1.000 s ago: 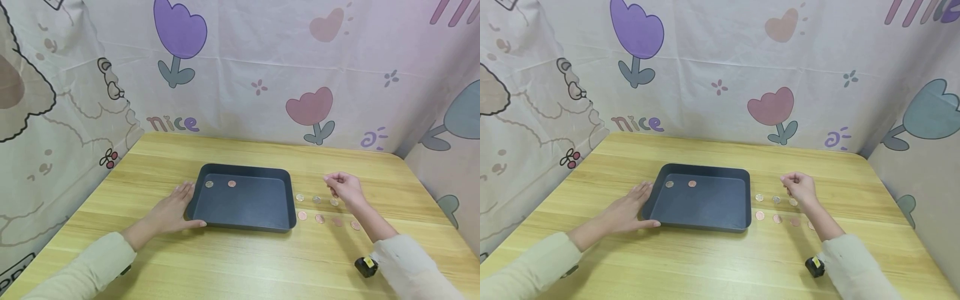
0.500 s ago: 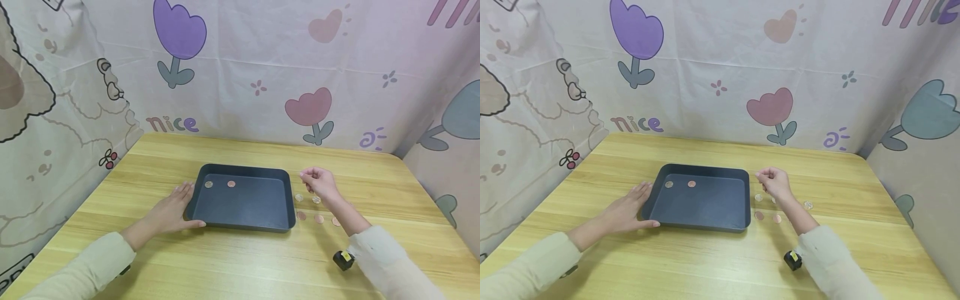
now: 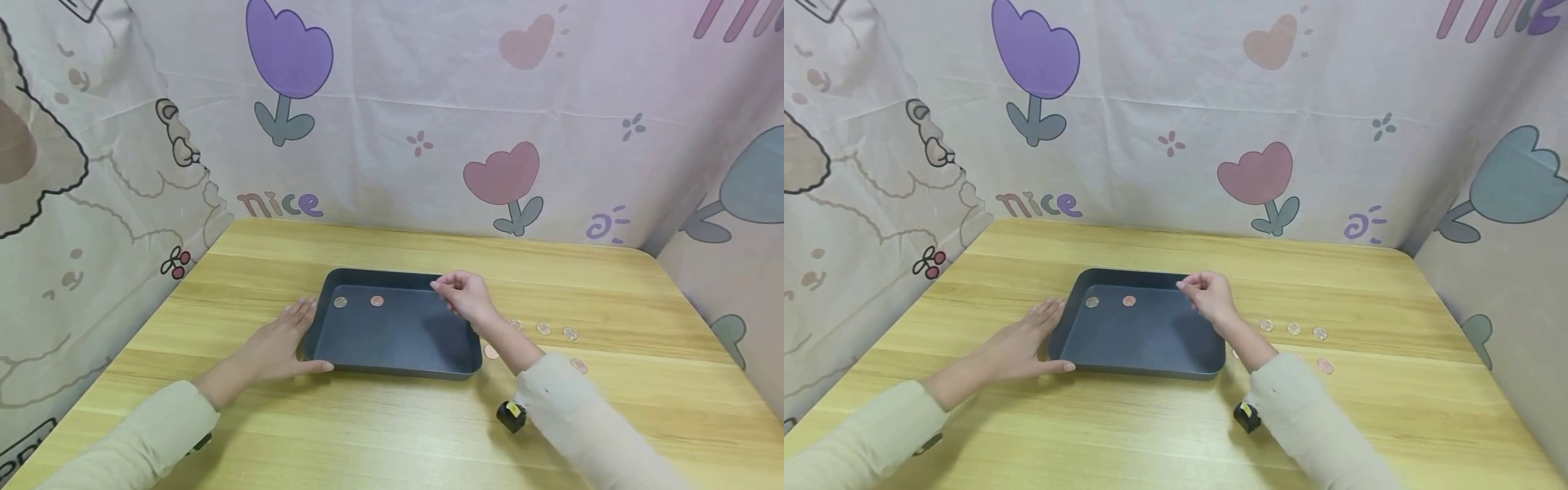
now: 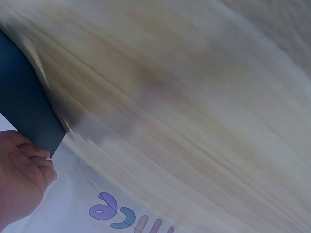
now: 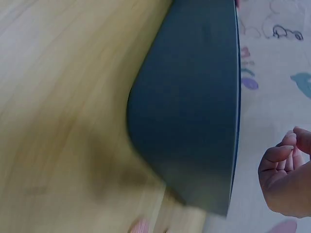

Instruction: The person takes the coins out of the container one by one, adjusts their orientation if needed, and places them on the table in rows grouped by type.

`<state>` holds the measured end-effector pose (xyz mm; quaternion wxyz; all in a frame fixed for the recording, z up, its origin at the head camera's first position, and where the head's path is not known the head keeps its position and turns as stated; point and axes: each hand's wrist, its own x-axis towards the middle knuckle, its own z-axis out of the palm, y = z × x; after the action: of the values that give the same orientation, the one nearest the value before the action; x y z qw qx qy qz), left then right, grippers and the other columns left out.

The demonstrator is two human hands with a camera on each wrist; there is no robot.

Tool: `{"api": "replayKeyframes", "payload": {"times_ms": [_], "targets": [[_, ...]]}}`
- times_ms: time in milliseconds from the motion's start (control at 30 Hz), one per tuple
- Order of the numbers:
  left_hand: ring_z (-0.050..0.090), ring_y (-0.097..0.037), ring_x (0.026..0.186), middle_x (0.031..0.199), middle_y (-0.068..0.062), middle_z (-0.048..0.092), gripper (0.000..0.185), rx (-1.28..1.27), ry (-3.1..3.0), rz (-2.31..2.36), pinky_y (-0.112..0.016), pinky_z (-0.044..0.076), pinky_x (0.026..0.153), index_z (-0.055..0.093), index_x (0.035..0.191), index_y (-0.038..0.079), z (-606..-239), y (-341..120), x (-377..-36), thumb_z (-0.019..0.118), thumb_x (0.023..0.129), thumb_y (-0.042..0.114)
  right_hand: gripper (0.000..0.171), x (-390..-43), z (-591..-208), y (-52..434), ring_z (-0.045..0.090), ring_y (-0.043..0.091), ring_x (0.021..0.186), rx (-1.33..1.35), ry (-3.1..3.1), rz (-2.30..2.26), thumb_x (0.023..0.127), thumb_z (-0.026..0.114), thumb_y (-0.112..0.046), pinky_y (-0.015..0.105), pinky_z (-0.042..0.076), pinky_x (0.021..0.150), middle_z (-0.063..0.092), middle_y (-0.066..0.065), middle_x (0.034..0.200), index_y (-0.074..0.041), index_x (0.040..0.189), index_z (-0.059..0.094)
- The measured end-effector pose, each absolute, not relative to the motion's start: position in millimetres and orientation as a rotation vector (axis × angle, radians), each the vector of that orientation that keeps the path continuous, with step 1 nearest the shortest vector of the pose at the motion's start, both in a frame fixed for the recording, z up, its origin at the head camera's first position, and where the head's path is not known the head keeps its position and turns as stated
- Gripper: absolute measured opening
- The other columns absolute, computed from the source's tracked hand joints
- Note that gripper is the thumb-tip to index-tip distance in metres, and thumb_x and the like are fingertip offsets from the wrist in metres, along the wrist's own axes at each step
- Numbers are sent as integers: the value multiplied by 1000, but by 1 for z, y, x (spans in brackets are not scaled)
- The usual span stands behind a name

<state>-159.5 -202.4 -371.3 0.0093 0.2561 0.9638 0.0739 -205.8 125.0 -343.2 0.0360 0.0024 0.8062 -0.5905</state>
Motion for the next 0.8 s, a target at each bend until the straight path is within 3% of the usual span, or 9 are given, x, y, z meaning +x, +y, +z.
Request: {"api": "replayKeyframes", "payload": {"times_ms": [167, 433, 667, 800], "targets": [[25, -40, 138, 147, -26, 30, 107, 835, 3011, 243, -48, 28, 112, 30, 140, -10, -372, -205, -160, 56, 74, 70, 16, -207, -347, 100, 43, 8, 48, -38, 2452, -1821, 88, 62, -14, 23, 41, 48, 48, -4, 56, 2, 90, 62], [25, -41, 138, 147, -25, 30, 104, 854, 3003, 253, -49, 29, 112, 31, 140, -10, -371, -207, -160, 57, 75, 69, 14, -207, -354, 67, 43, 9, 47, -78, 2371, -1870, 88, 62, -12, 21, 38, 46, 50, 0, 59, 2, 91, 64], [25, -40, 138, 147, -25, 30, 104, 855, 2997, 262, -49, 29, 111, 31, 140, -8, -371, -207, -161, 57, 75, 69, 14, -211, -359, 38, 43, 8, 46, -102, 2341, -1891, 86, 64, -10, 20, 37, 44, 62, 14, 71, 1, 94, 67], [25, -40, 139, 148, -24, 29, 104, 847, 2985, 274, -49, 28, 112, 30, 141, -8, -372, -209, -163, 57, 75, 68, 16, -214, -363, 21, 44, 8, 47, -107, 2306, -1903, 86, 65, -9, 18, 37, 44, 63, 11, 72, 2, 97, 67]]}}
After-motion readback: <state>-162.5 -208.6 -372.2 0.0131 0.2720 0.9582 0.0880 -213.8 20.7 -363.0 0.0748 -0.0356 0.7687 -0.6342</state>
